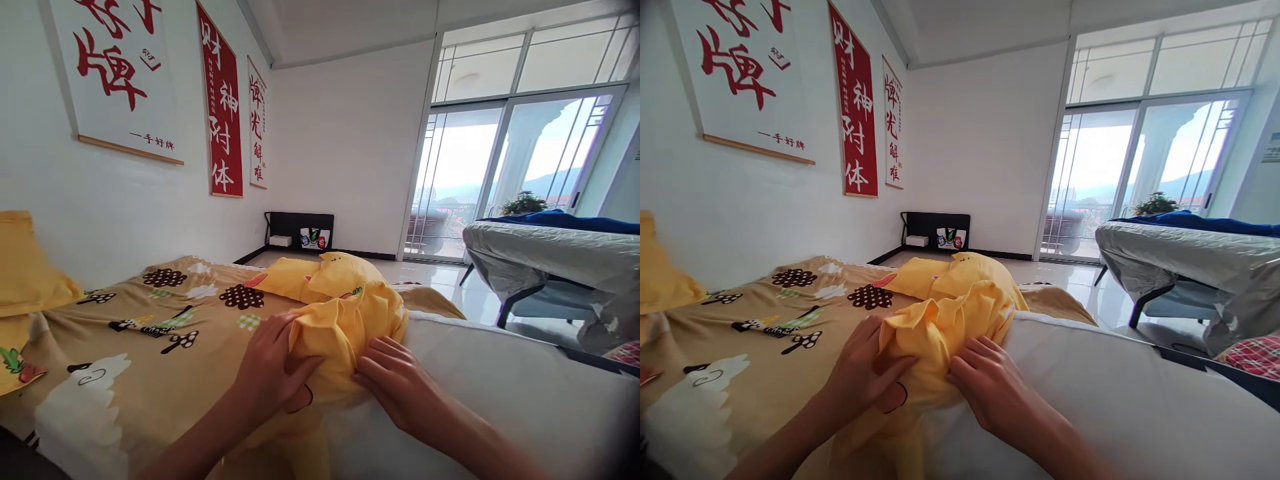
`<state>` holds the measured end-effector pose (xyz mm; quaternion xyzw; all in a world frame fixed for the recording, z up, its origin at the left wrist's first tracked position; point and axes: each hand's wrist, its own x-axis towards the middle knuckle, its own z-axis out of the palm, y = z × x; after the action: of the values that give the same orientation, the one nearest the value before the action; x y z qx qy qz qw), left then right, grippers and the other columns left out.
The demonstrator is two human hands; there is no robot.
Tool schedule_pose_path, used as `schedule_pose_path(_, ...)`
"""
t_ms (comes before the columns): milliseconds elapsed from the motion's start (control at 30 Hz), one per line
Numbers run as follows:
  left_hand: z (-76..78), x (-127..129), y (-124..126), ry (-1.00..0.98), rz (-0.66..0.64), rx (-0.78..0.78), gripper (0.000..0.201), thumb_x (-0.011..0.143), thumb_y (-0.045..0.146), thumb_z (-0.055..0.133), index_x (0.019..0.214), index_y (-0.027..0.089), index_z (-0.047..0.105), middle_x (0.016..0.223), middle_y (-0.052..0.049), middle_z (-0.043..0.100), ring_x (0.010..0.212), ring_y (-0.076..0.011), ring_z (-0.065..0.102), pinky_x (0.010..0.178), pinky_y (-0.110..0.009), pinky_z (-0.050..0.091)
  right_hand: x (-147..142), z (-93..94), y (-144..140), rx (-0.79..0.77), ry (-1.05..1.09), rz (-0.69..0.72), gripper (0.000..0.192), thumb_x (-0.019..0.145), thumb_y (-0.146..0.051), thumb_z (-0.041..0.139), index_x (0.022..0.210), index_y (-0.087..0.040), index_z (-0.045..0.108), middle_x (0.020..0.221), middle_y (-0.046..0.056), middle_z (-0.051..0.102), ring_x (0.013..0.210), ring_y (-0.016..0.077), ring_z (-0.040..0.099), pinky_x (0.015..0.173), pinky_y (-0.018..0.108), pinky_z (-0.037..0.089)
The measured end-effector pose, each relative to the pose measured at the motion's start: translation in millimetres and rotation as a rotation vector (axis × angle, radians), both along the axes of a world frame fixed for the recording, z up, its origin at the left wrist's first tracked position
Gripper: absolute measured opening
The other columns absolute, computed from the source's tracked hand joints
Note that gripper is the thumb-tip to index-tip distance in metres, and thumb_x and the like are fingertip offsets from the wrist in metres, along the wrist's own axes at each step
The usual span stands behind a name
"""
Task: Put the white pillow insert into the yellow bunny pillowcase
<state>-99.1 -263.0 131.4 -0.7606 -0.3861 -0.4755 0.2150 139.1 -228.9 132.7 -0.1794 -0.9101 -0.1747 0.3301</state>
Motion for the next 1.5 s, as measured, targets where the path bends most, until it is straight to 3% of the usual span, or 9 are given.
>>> schedule_pose_path(200, -1.1, 5, 15, -0.093, 0.004, -0.160, 0.006, 0.080, 0.018, 0.054, 0.085, 0.019, 0.055, 0.085, -0.006, 0.062, 0.080, -0.0225, 0.057, 0.072, -0.036, 0.045, 6, 32.9, 5, -0.044, -0.002, 0.053, 0.024, 0.097, -0.024, 0.045, 0.075, -0.017, 0.052, 0.072, 0.000, 0.058, 0.068, 0.0086, 0.046, 0.069, 0.022, 0.036)
schedule_pose_path(300, -0.7, 4, 9, -0.164, -0.033, -0.193, 0.013, 0.068, 0.015, 0.052, 0.081, 0.020, 0.050, 0.082, -0.004, 0.060, 0.074, -0.0200, 0.054, 0.067, -0.033, 0.043, 12, 63.9, 28, 0.034, 0.154, -0.070, 0.021, 0.095, -0.030, 0.049, 0.109, -0.021, 0.060, 0.104, 0.005, 0.065, 0.096, 0.0135, 0.056, 0.086, 0.028, 0.041)
schedule_pose_path(400, 3.5, 1, 2, -0.209, -0.115, -0.141, 0.013, 0.064, 0.016, 0.054, 0.075, 0.020, 0.048, 0.075, -0.002, 0.057, 0.068, -0.0173, 0.051, 0.063, -0.030, 0.040, 3, 78.6, 50, -0.122, 0.015, -0.233, 0.051, 0.090, -0.039, 0.055, 0.138, -0.024, 0.045, 0.120, 0.008, 0.061, 0.114, 0.0211, 0.053, 0.100, 0.041, 0.036)
schedule_pose_path(600, 18.4, -43, 15, -0.489, -0.131, -0.139, 0.008, 0.075, 0.022, 0.060, 0.079, 0.018, 0.055, 0.073, 0.001, 0.057, 0.065, -0.0135, 0.051, 0.059, -0.024, 0.041, -22, 83.4, 71, -0.668, -0.173, -0.307, 0.050, 0.086, -0.063, 0.046, 0.081, -0.017, 0.064, 0.073, 0.002, 0.061, 0.067, 0.0120, 0.049, 0.065, 0.025, 0.036)
schedule_pose_path(733, 39.7, -57, 31, -0.569, -0.098, -0.184, 0.016, 0.072, 0.028, 0.065, 0.082, 0.017, 0.059, 0.077, 0.001, 0.060, 0.069, -0.0141, 0.053, 0.061, -0.024, 0.043, -17, 111.2, 71, -0.405, -0.143, -0.350, 0.045, 0.092, -0.050, 0.041, 0.064, -0.015, 0.053, 0.068, 0.001, 0.056, 0.064, 0.0098, 0.042, 0.064, 0.024, 0.029)
schedule_pose_path(867, 60.2, -45, 42, -0.644, -0.167, -0.143, 0.021, 0.071, 0.028, 0.065, 0.088, 0.017, 0.059, 0.080, 0.000, 0.061, 0.074, -0.0150, 0.056, 0.065, -0.023, 0.044, -6, 131.5, 61, -0.066, -0.003, -0.604, 0.024, 0.088, -0.027, 0.041, 0.069, -0.016, 0.053, 0.077, 0.003, 0.058, 0.067, 0.0107, 0.043, 0.062, 0.025, 0.020)
schedule_pose_path(1167, 10.9, -31, 61, -0.791, -0.208, -0.430, 0.057, 0.072, 0.058, 0.064, 0.105, 0.012, 0.061, 0.107, -0.014, 0.068, 0.101, -0.0313, 0.064, 0.078, -0.037, 0.053, 24, 87.5, 45, -0.400, -0.015, -0.506, 0.042, 0.096, -0.044, 0.031, 0.071, -0.018, 0.052, 0.068, 0.002, 0.058, 0.062, 0.0107, 0.042, 0.062, 0.023, 0.027)
schedule_pose_path(1333, 31.3, 0, 48, -0.749, -0.198, -0.474, 0.051, 0.060, 0.049, 0.079, 0.096, 0.014, 0.067, 0.102, -0.011, 0.071, 0.094, -0.0294, 0.067, 0.077, -0.036, 0.056, 21, 76.1, 45, -0.354, -0.153, -0.478, 0.041, 0.094, -0.043, 0.033, 0.070, -0.019, 0.056, 0.071, 0.003, 0.062, 0.064, 0.0115, 0.047, 0.063, 0.024, 0.026)
schedule_pose_path(1500, 59.0, 5, 41, -0.985, -0.281, -0.432, 0.050, 0.051, 0.037, 0.084, 0.092, 0.013, 0.067, 0.092, -0.008, 0.071, 0.084, -0.0265, 0.067, 0.068, -0.034, 0.056, 54, 106.6, 53, -0.157, -0.019, -0.586, 0.027, 0.087, -0.030, 0.037, 0.075, -0.020, 0.059, 0.068, 0.002, 0.060, 0.060, 0.0118, 0.045, 0.059, 0.023, 0.025)
